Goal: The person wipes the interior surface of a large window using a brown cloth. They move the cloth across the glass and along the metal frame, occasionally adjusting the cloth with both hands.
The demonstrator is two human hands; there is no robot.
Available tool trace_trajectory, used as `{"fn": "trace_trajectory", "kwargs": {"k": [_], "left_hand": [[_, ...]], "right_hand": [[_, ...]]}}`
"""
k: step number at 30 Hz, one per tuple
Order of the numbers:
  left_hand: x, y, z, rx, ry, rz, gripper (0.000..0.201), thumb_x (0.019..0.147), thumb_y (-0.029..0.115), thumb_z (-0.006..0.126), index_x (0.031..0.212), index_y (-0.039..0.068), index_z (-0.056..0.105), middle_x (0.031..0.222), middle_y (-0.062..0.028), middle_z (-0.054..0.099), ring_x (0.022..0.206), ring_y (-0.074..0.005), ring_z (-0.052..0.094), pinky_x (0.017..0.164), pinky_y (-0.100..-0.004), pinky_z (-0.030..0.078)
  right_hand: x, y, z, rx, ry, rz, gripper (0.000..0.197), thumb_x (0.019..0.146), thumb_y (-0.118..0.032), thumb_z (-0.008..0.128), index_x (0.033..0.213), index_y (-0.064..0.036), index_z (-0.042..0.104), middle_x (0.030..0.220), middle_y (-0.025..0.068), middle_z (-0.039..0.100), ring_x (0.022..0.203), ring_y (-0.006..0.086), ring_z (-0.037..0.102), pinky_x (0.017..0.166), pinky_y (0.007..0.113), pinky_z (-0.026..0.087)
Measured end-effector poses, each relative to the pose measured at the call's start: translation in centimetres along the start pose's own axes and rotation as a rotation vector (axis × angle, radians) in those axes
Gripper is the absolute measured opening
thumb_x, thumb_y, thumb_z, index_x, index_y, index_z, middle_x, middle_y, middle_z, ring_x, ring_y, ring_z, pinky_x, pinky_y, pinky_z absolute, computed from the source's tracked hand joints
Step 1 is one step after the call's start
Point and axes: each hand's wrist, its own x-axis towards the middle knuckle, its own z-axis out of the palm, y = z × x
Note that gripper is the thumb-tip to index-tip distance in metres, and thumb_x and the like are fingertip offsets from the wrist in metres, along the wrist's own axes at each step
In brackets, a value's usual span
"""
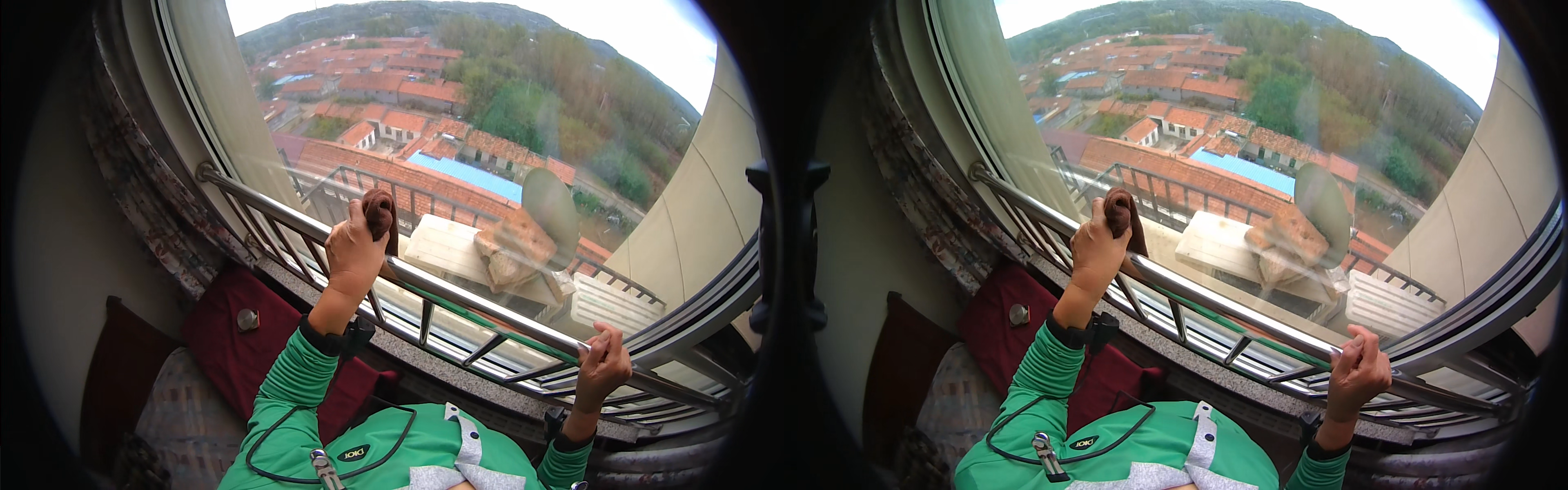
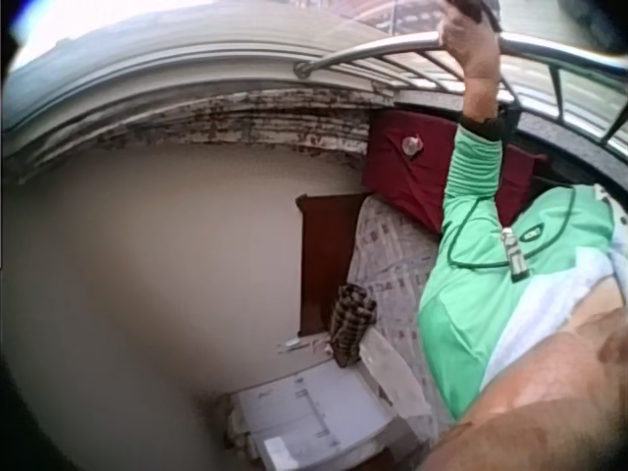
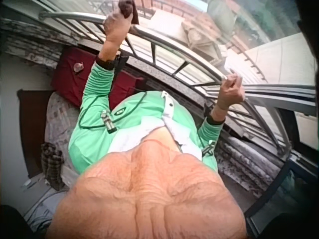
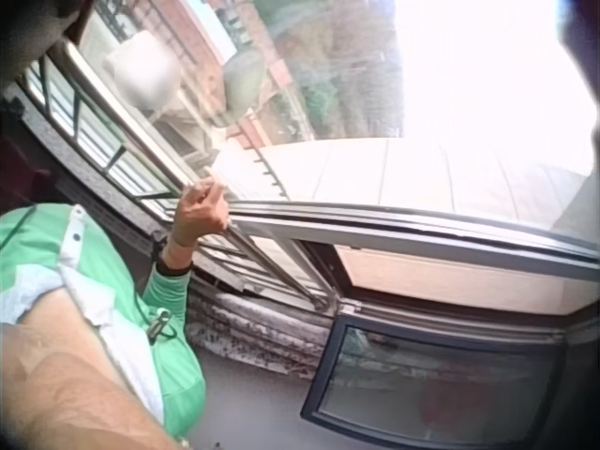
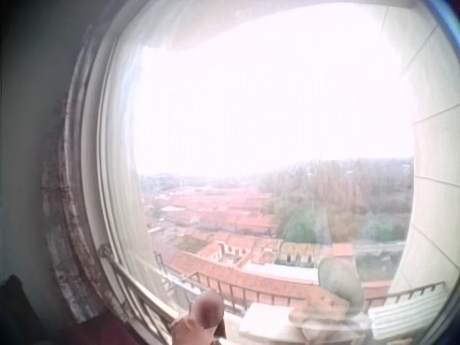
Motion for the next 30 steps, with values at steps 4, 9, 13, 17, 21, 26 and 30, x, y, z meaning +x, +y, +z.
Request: {"fn": "trace_trajectory", "kwargs": {"k": [4,9,13,17,21,26,30], "left_hand": [[-3.4,6.2,0.8,-0.267,-0.180,0.073,0.054,0.085,0.030,0.080,0.116,0.004,0.045,0.082,-0.0235,0.070,0.082,-0.0468,0.069,0.073,-0.0542,0.055],[-5.2,10.2,0.2,-0.379,-0.262,0.290,0.048,0.080,0.021,0.083,0.113,0.007,0.050,0.083,-0.0187,0.070,0.078,-0.0433,0.069,0.071,-0.0515,0.055],[-4.2,9.2,0.2,-0.445,-0.246,0.270,0.042,0.083,0.028,0.081,0.110,0.010,0.055,0.080,-0.0175,0.070,0.080,-0.0425,0.070,0.073,-0.0514,0.055],[-1.4,4.1,0.4,-0.455,-0.138,0.122,0.041,0.085,0.042,0.077,0.108,0.012,0.061,0.081,-0.0190,0.071,0.085,-0.0422,0.071,0.072,-0.0525,0.056],[3.6,-3.5,-1.6,-0.269,0.116,-0.019,0.039,0.086,0.040,0.077,0.109,0.012,0.064,0.088,-0.0221,0.073,0.088,-0.0451,0.070,0.074,-0.0537,0.056],[8.9,-8.8,-3.9,-0.169,0.286,-0.245,0.035,0.092,0.020,0.071,0.119,0.005,0.055,0.098,-0.0260,0.070,0.094,-0.0487,0.067,0.080,-0.0551,0.056],[6.9,-3.3,-1.1,-0.213,0.332,-0.131,0.050,0.092,0.014,0.070,0.127,0.002,0.037,0.122,-0.0311,0.058,0.098,-0.0542,0.064,0.081,-0.0582,0.056]], "right_hand": [[-0.1,0.1,0.0,-0.031,-0.002,-0.022,0.018,0.100,-0.012,0.054,0.099,-0.0110,0.072,0.063,0.0046,0.062,0.058,0.0278,0.058,0.060,0.041,0.045],[-0.2,0.2,0.1,0.023,-0.013,0.010,0.019,0.100,-0.012,0.053,0.100,-0.0105,0.072,0.064,0.0043,0.063,0.059,0.0271,0.057,0.061,0.041,0.045],[-0.3,0.3,0.0,0.001,-0.024,-0.002,0.019,0.100,-0.012,0.053,0.101,-0.0100,0.072,0.066,0.0049,0.064,0.060,0.0271,0.058,0.062,0.041,0.045],[-0.3,0.5,0.0,0.022,-0.029,0.000,0.019,0.099,-0.012,0.053,0.101,-0.0097,0.071,0.066,0.0049,0.064,0.060,0.0278,0.058,0.062,0.042,0.045],[-0.2,0.4,0.1,0.037,-0.030,0.023,0.018,0.099,-0.012,0.053,0.101,-0.0098,0.071,0.065,0.0043,0.063,0.060,0.0280,0.057,0.062,0.042,0.044],[-0.1,0.1,0.1,0.008,0.001,0.005,0.018,0.100,-0.012,0.053,0.099,-0.0099,0.071,0.064,0.0040,0.062,0.059,0.0278,0.057,0.061,0.041,0.044],[-0.1,0.0,0.2,0.046,-0.004,0.040,0.019,0.100,-0.013,0.053,0.099,-0.0098,0.071,0.063,0.0041,0.062,0.058,0.0278,0.056,0.060,0.041,0.043]]}}
